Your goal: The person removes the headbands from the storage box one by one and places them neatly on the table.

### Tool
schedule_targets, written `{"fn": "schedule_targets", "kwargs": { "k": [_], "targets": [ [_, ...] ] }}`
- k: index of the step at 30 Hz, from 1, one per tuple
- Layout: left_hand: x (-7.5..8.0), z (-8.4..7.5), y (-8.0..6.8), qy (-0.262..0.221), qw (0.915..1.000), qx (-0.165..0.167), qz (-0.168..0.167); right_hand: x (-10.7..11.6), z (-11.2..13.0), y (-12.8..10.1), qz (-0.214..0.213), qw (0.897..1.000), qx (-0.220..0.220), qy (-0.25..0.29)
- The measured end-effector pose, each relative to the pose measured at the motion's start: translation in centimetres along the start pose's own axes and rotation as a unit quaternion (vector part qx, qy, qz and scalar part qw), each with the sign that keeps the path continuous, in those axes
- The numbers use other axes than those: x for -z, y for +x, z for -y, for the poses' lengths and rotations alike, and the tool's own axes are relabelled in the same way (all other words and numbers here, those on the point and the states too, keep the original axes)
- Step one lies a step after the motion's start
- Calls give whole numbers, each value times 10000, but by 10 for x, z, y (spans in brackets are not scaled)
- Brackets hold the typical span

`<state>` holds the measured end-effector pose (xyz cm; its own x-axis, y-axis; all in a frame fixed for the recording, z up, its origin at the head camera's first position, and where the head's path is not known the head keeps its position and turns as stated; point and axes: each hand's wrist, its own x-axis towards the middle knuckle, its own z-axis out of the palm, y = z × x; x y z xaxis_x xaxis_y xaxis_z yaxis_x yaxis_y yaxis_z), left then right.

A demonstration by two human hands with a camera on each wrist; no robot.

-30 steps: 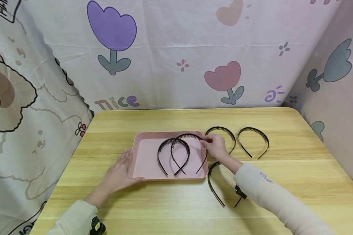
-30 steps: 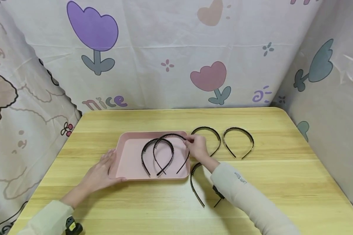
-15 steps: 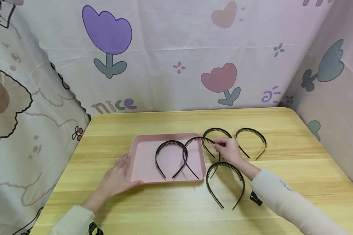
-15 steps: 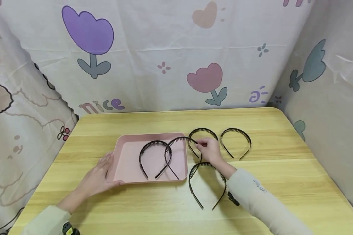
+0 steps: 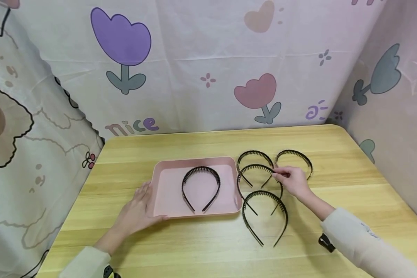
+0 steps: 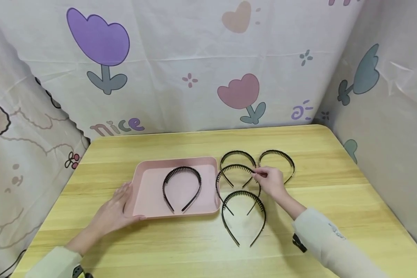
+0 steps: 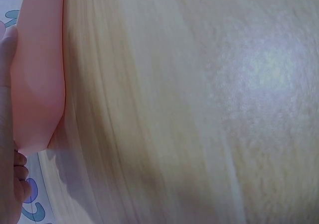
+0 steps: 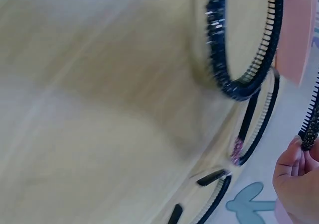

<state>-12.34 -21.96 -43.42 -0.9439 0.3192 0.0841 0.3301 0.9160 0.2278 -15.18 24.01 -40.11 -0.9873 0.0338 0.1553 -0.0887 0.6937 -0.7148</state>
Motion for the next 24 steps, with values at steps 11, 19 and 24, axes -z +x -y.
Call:
{"fn": "schedule_targets", "kwargs": {
  "k": [11,19,24],
  "targets": [
    [0,0,0,-25,10000,59,21,23,-21,-19,-61,9991,-336,-255],
    [0,-1,0,-38,10000,29,-40,40,-39,-32,-277,9976,-456,-437],
    [0,-1,-1,-25,10000,30,-46,50,-50,-38,-394,9962,-602,-492]
  ]
}}
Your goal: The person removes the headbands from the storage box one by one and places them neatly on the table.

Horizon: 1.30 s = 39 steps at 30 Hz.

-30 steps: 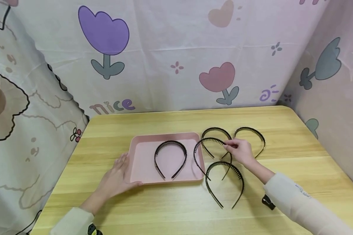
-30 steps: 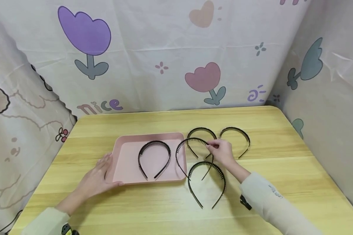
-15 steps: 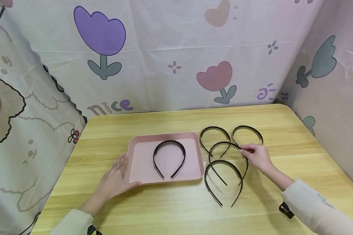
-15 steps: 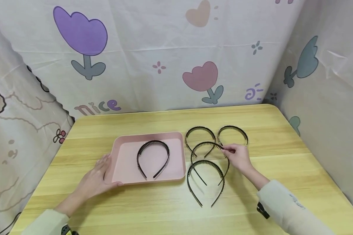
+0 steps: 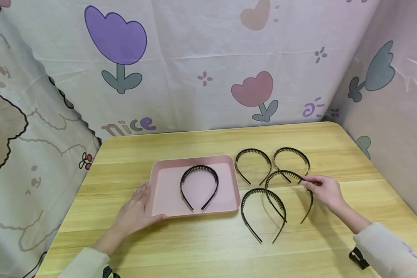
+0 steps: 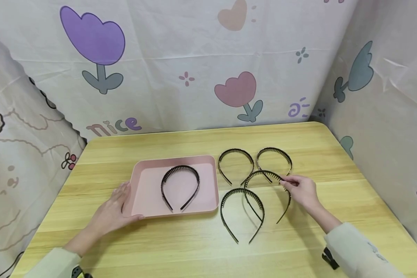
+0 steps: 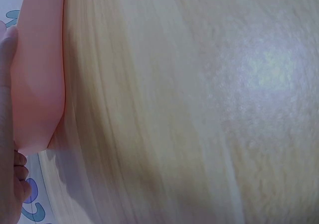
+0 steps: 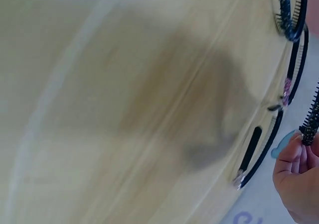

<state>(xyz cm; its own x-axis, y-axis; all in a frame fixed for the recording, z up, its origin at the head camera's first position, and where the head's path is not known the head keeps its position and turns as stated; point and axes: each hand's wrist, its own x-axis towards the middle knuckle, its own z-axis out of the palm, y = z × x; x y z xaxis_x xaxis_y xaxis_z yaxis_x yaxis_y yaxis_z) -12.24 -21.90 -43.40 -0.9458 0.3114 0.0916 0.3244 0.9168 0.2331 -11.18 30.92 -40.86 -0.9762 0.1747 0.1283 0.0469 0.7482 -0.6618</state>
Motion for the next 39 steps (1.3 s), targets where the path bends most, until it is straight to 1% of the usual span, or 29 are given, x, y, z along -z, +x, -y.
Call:
{"fn": "schedule_targets", "kwargs": {
  "k": [9,16,22,26,29,39],
  "targets": [
    [1,0,-1,-5,10000,41,80,16,-23,-11,-68,9995,-241,-205],
    [1,0,-1,-4,9999,74,129,24,-38,-17,43,9981,-562,-250],
    [2,0,0,20,9999,78,124,23,-49,-21,-8,9973,-664,-303],
    [1,0,1,35,9999,55,116,21,-54,-24,-34,9980,-570,-274],
    [1,0,1,23,9999,51,114,19,-56,-26,24,9984,-510,-228],
    [0,1,1,3,9999,64,111,17,-64,-26,135,9972,-694,-254]
  ]
}}
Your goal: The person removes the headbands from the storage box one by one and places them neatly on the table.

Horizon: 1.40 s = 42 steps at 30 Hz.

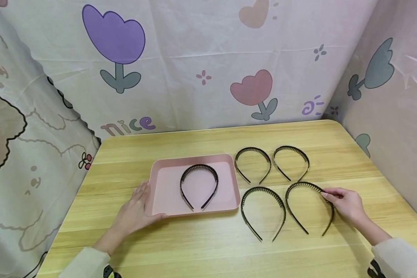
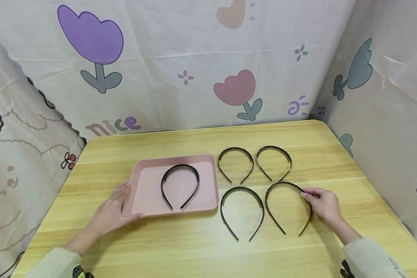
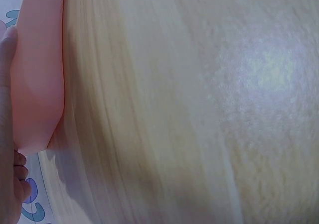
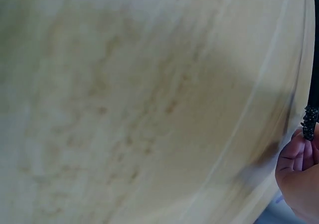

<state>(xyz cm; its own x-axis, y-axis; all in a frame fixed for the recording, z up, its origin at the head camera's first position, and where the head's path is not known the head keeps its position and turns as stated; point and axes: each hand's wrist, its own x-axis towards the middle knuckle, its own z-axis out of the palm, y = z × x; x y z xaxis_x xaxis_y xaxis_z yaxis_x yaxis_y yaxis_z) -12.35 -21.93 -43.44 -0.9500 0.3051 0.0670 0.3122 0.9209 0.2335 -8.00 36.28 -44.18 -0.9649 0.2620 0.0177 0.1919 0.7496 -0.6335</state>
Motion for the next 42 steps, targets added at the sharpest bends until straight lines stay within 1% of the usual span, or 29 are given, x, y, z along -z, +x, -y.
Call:
{"fn": "schedule_targets", "kwargs": {
  "k": [6,12,19,24,28,30,33,37,39,42],
  "targets": [
    [0,0,1,-35,9999,-28,-100,0,-2,3,87,9999,44,-56],
    [-1,0,-1,-62,9999,-17,-103,-2,-4,1,144,9998,104,-43],
    [-1,1,-4,-118,9998,-30,-185,-4,-3,-2,189,9997,109,-102],
    [-2,1,-4,-124,9998,14,-164,-3,-1,-2,214,9997,118,-42],
    [-2,1,-3,-171,9996,-35,-214,-1,-1,-2,223,9997,54,62],
    [-2,0,-3,-189,9996,-48,-226,1,1,-1,161,9998,38,114],
    [-2,0,-2,-168,9995,-84,-251,6,7,3,-56,9997,20,231],
    [-2,0,-1,-104,9993,-169,-319,12,21,12,-410,9980,101,462],
    [-2,1,-2,-84,9992,-197,-344,13,29,16,-459,9967,164,655],
    [-3,1,-3,-79,9991,-212,-367,11,40,21,-335,9946,170,965]
  ]
}}
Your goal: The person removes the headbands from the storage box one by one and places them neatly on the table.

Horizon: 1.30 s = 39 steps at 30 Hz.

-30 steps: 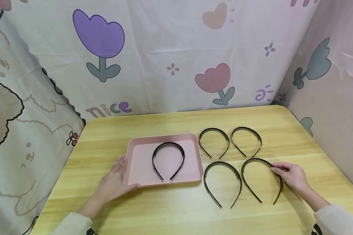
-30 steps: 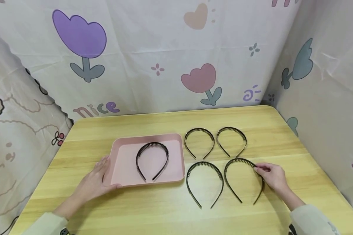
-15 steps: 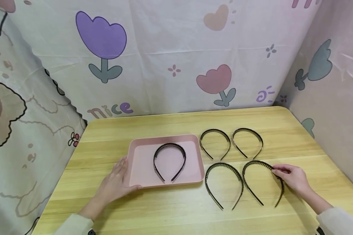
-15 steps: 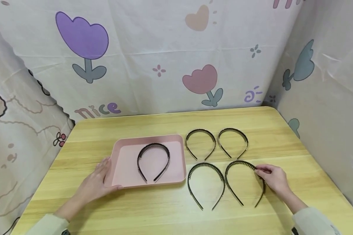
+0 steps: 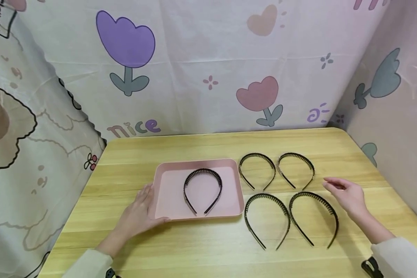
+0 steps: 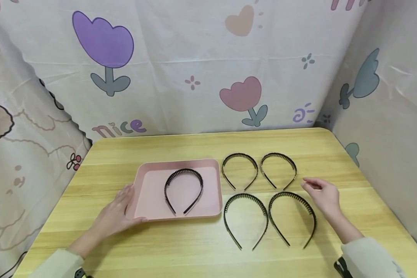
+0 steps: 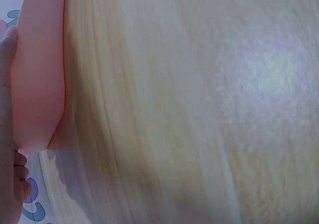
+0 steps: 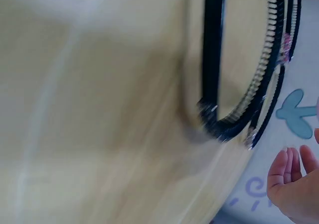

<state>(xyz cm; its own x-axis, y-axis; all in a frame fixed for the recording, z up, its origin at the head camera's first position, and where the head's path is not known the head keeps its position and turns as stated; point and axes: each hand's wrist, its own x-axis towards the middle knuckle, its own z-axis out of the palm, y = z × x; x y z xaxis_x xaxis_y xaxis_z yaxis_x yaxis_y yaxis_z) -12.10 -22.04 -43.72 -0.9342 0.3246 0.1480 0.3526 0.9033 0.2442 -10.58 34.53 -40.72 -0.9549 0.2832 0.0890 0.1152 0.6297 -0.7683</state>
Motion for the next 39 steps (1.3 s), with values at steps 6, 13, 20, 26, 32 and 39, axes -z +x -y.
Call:
{"fn": "schedule_targets", "kwargs": {
  "k": [6,13,20,26,32,39],
  "targets": [
    [-1,0,0,-15,10000,-38,-47,-13,17,5,198,9983,-112,531],
    [0,-1,-1,-44,10000,5,-28,-30,36,6,391,9961,32,784],
    [0,-1,1,-65,10000,9,13,-50,52,11,510,9924,-11,1119],
    [0,0,0,-44,10000,1,34,-68,66,15,697,9881,-58,1367],
    [-1,0,1,2,10000,5,77,-83,81,16,903,9840,-97,1532],
    [0,0,1,65,9999,11,111,-101,97,19,1005,9804,-174,1686]
  ]
}}
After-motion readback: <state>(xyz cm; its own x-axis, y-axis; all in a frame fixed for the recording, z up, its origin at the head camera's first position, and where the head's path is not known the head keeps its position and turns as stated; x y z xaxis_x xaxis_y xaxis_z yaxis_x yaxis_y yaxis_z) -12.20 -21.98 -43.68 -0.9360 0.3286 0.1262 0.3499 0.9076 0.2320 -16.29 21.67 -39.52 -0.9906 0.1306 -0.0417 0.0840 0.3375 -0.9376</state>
